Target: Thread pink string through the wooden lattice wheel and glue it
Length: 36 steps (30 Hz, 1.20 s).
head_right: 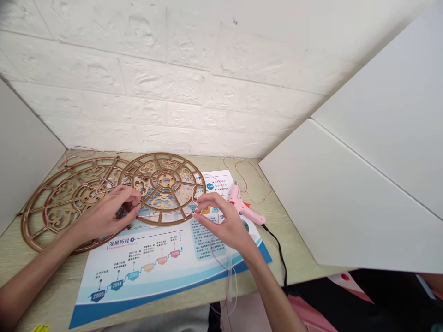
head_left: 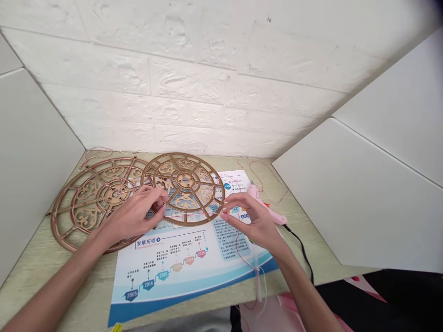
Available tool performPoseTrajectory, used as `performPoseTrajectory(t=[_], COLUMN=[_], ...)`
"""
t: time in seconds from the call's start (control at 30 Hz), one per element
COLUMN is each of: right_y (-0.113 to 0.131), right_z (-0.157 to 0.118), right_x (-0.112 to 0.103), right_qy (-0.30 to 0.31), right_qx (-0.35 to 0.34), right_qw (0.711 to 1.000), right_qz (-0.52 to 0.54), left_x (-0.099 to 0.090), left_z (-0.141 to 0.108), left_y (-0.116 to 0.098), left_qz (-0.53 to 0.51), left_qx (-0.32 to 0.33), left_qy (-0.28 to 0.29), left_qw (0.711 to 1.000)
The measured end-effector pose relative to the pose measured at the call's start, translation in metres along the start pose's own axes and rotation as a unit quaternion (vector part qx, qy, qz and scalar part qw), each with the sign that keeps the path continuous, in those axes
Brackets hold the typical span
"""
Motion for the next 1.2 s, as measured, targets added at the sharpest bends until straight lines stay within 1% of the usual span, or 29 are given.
performPoseTrajectory(t=[0.1,0.17,0.27,0.4,0.5,0.6,0.67,0.77,0.83,0.87,0.93,1.0,1.1,1.2], right_y=[0.014,0.025,0.037,0.045,0.045,0.041,0.038,0.033,0.03,0.03,0.029,0.027,0.025,0.026], right_z=[0.007,0.009,0.007,-0.007,-0.015,-0.019,-0.02,-0.019,-0.019,-0.019,-0.018,-0.019,-0.022,-0.024], right_x=[-0.004,-0.004,0.001,0.011,0.021,0.031,0.035,0.038,0.038,0.038,0.036,0.035,0.033,0.033], right_qy=[-0.026,-0.029,-0.036,-0.076,-0.057,-0.037,-0.046,-0.069,-0.082,-0.088,-0.107,-0.132,-0.169,-0.183], right_qx=[-0.036,-0.068,-0.122,-0.188,-0.205,-0.205,-0.182,-0.083,-0.021,-0.007,-0.008,-0.024,-0.058,-0.1], right_qw=[0.999,0.997,0.992,0.975,0.964,0.951,0.956,0.98,0.988,0.989,0.985,0.975,0.951,0.927], right_qz=[0.023,0.023,-0.025,-0.094,-0.161,-0.227,-0.227,-0.165,-0.128,-0.122,-0.138,-0.179,-0.252,-0.311], left_x=[0.001,0.003,0.005,0.006,0.007,0.008,0.008,0.007,0.007,0.006,0.006,0.006,0.005,0.005], left_z=[-0.001,-0.002,-0.004,-0.005,-0.005,-0.005,-0.005,-0.005,-0.005,-0.005,-0.005,-0.005,-0.004,-0.004], left_y=[0.002,0.003,0.004,0.006,0.006,0.005,0.005,0.004,0.003,0.003,0.004,0.003,0.002,0.001], left_qz=[-0.014,-0.02,-0.026,-0.036,-0.043,-0.043,-0.04,-0.037,-0.038,-0.038,-0.037,-0.038,-0.041,-0.04], left_qx=[-0.014,-0.025,-0.041,-0.057,-0.055,-0.059,-0.062,-0.059,-0.055,-0.054,-0.055,-0.052,-0.039,-0.04], left_qy=[-0.001,0.001,0.016,0.022,0.021,0.022,0.022,0.023,0.023,0.022,0.02,0.016,0.009,0.008], left_qw=[1.0,0.999,0.999,0.997,0.997,0.997,0.997,0.997,0.998,0.998,0.998,0.998,0.998,0.998])
Point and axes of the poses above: each hand's wrist, its own z-axis towards the middle knuckle, its own x-axis out of the palm, y = z × x, the point moved 3 cm from there along z, towards the middle knuckle, and after that the axes turned 1 degree about -z, right-handed, at the moved point
